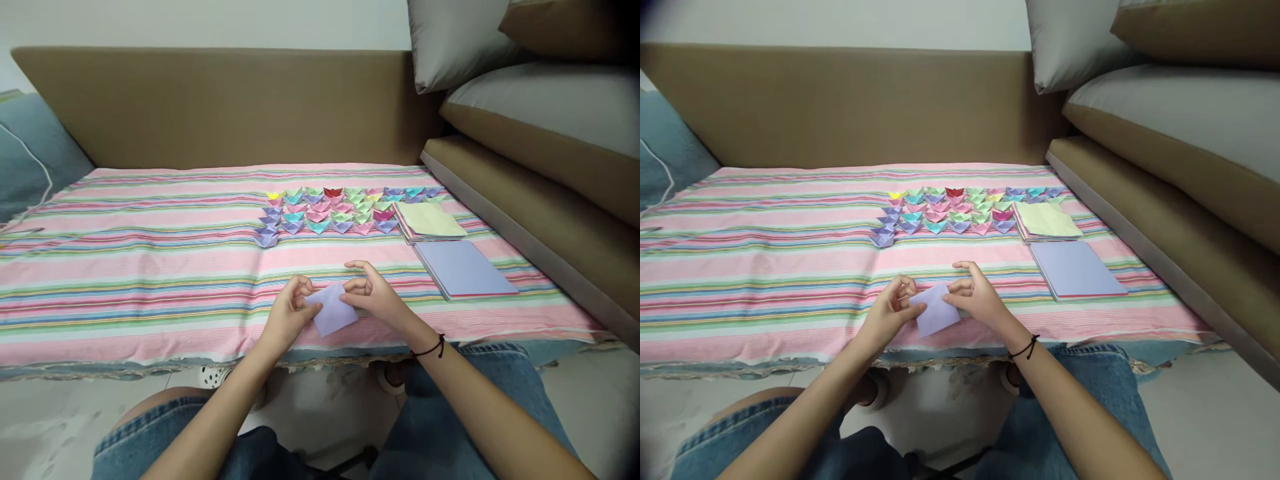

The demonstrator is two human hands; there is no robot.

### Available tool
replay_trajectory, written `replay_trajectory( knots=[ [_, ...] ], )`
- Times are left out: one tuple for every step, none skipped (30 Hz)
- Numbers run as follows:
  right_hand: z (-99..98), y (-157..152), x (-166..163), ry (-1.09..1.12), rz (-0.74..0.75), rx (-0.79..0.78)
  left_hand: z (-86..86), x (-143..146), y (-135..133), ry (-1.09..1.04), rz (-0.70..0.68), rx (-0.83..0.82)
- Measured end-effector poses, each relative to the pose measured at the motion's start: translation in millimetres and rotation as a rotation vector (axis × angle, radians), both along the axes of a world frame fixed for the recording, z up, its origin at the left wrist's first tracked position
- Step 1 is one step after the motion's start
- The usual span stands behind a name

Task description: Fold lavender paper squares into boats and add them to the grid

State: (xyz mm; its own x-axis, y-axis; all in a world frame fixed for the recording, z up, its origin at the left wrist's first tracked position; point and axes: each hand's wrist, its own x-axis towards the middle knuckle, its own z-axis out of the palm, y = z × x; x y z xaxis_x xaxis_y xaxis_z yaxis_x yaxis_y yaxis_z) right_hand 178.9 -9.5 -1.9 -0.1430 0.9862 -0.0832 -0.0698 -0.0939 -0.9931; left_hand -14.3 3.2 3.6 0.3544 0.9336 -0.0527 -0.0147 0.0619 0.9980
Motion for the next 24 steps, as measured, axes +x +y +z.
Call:
replay_trajectory(
  knots=[
    [-1.7,1,-1,0.001,-0.004,-0.018,-1.6,0,1,0.036,0.007,0.017],
    [-3.5,1,-1,-0.009,-0.012,-0.024,-3.2,-1,1,0.089,0.002,0.031],
    [-5.4,2,-2,-0.028,-0.025,-0.016,-4.7,-2,2,0.151,-0.010,0.047],
    [-7.5,2,-2,-0.058,-0.039,0.006,-6.2,-2,3,0.216,-0.023,0.069],
    [-9.6,3,-3,-0.097,-0.051,0.040,-7.5,-3,4,0.281,-0.030,0.102],
    [-11.8,4,-3,-0.144,-0.060,0.081,-8.7,-3,5,0.348,-0.030,0.145],
    [-13.9,4,-4,-0.195,-0.067,0.121,-9.6,-3,6,0.420,-0.030,0.196],
    [-15.8,5,-5,-0.250,-0.075,0.157,-10.2,-3,6,0.494,-0.032,0.249],
    [-17.3,6,-6,-0.308,-0.083,0.191,-10.5,-3,6,0.565,-0.039,0.300],
    [-18.5,6,-7,-0.368,-0.093,0.229,-10.6,-3,6,0.628,-0.049,0.351],
    [-19.1,7,-8,-0.433,-0.100,0.275,-10.6,-3,6,0.676,-0.061,0.403],
    [-19.3,8,-8,-0.503,-0.101,0.332,-10.5,-4,5,0.709,-0.076,0.456],
    [-19.3,8,-8,-0.574,-0.096,0.397,-10.5,-4,5,0.732,-0.094,0.506],
    [-19.1,8,-8,-0.643,-0.087,0.461,-10.4,-5,6,0.756,-0.110,0.554],
    [-18.8,8,-7,-0.704,-0.078,0.514,-10.3,-6,6,0.784,-0.128,0.603],
    [-18.7,8,-7,-0.754,-0.069,0.552,-10.0,-8,7,0.817,-0.141,0.651],
    [-18.6,8,-6,-0.790,-0.059,0.575,-9.5,-9,9,0.849,-0.153,0.699],
    [-18.7,8,-5,-0.816,-0.049,0.587,-8.9,-10,10,0.878,-0.165,0.743],
    [-18.8,8,-4,-0.835,-0.037,0.593,-8.1,-11,12,0.902,-0.178,0.781],
    [-18.8,8,-4,-0.848,-0.023,0.598,-7.2,-11,15,0.923,-0.197,0.808],
    [-18.6,8,-4,-0.855,-0.006,0.602,-6.2,-11,17,0.942,-0.217,0.824],
    [-18.2,8,-3,-0.860,0.010,0.603,-5.2,-11,19,0.962,-0.239,0.833],
    [-17.5,8,-3,-0.864,0.023,0.598,-4.1,-11,21,0.982,-0.263,0.837],
    [-16.7,8,-3,-0.865,0.032,0.588,-3.0,-11,23,1.004,-0.287,0.840]
  ],
)
